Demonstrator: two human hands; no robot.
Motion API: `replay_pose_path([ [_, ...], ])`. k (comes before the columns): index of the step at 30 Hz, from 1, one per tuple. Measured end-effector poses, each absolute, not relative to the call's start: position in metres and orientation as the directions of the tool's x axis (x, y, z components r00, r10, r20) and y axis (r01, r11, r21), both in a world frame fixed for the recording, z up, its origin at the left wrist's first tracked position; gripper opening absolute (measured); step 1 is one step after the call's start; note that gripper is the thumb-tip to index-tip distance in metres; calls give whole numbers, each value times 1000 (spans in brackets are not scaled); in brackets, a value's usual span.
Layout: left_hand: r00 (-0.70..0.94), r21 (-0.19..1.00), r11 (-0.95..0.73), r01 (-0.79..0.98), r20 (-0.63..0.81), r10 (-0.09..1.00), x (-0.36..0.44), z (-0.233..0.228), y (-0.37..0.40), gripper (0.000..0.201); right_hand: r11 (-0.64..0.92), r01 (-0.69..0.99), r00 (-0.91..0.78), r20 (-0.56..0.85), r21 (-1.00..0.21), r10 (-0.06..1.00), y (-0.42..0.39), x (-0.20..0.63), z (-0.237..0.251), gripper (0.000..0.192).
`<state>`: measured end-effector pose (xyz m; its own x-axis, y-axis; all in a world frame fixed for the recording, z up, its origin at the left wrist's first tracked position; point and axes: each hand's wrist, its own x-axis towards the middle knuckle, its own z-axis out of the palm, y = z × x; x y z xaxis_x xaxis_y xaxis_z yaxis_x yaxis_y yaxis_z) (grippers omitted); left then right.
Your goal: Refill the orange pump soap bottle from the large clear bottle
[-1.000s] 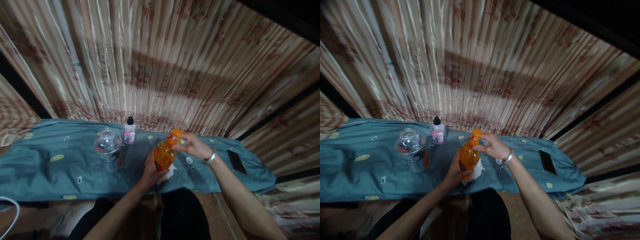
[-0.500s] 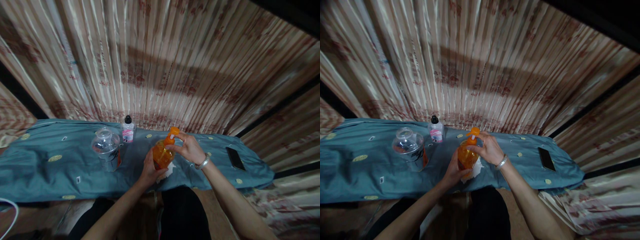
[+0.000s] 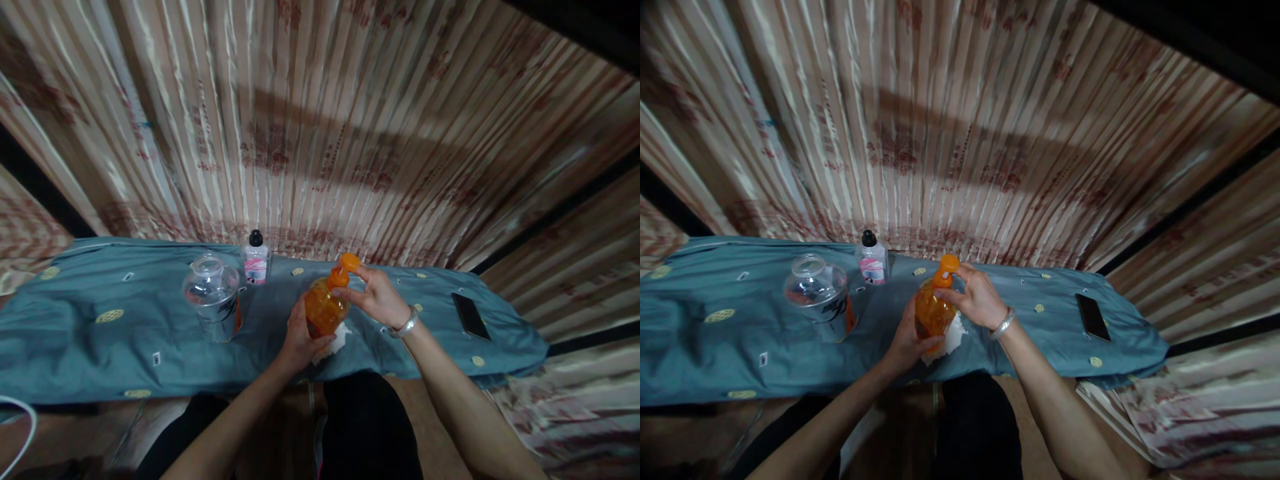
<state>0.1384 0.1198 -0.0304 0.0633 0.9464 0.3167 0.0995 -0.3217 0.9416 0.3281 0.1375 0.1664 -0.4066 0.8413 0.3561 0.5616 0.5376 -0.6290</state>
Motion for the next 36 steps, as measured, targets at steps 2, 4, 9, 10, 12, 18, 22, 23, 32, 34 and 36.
replay_pose_path([
  [2, 66, 943, -318, 96, 312, 948, 139, -30, 120, 114, 544, 570, -419, 352, -615, 837, 138, 329, 169, 38],
  [4, 73, 945, -314, 92, 308, 949, 139, -30, 121, 113, 548, 584, -433, 341, -599, 835, 139, 330, 171, 38],
  [9, 63, 948, -305, 94, 300, 952, 140, -31, 121, 114, 547, 589, -459, 311, -594, 832, 141, 333, 172, 41],
  [10, 61, 948, -305, 95, 300, 952, 140, -31, 121, 113, 544, 581, -459, 309, -605, 833, 141, 334, 172, 42],
  [12, 61, 947, -307, 95, 302, 951, 141, -31, 121, 113, 538, 558, -459, 304, -632, 835, 141, 336, 172, 44],
  [18, 60, 947, -305, 96, 301, 952, 141, -28, 120, 111, 537, 477, -550, 240, -696, 800, 147, 339, 178, 49],
  [22, 64, 946, -305, 105, 300, 952, 141, -29, 119, 112, 525, 540, -467, 285, -657, 837, 144, 336, 175, 47],
  [23, 65, 946, -306, 107, 301, 952, 141, -30, 119, 113, 515, 571, -420, 311, -640, 852, 142, 334, 172, 47],
  [32, 67, 940, -315, 134, 308, 949, 139, -34, 121, 117, 407, 746, -74, 542, -527, 837, 123, 307, 143, 48],
  [34, 64, 939, -316, 138, 310, 948, 139, -34, 121, 117, 426, 746, -107, 539, -513, 836, 121, 309, 144, 52],
  [36, 63, 937, -320, 138, 314, 947, 139, -34, 121, 116, 451, 714, -174, 489, -535, 855, 121, 315, 149, 59],
])
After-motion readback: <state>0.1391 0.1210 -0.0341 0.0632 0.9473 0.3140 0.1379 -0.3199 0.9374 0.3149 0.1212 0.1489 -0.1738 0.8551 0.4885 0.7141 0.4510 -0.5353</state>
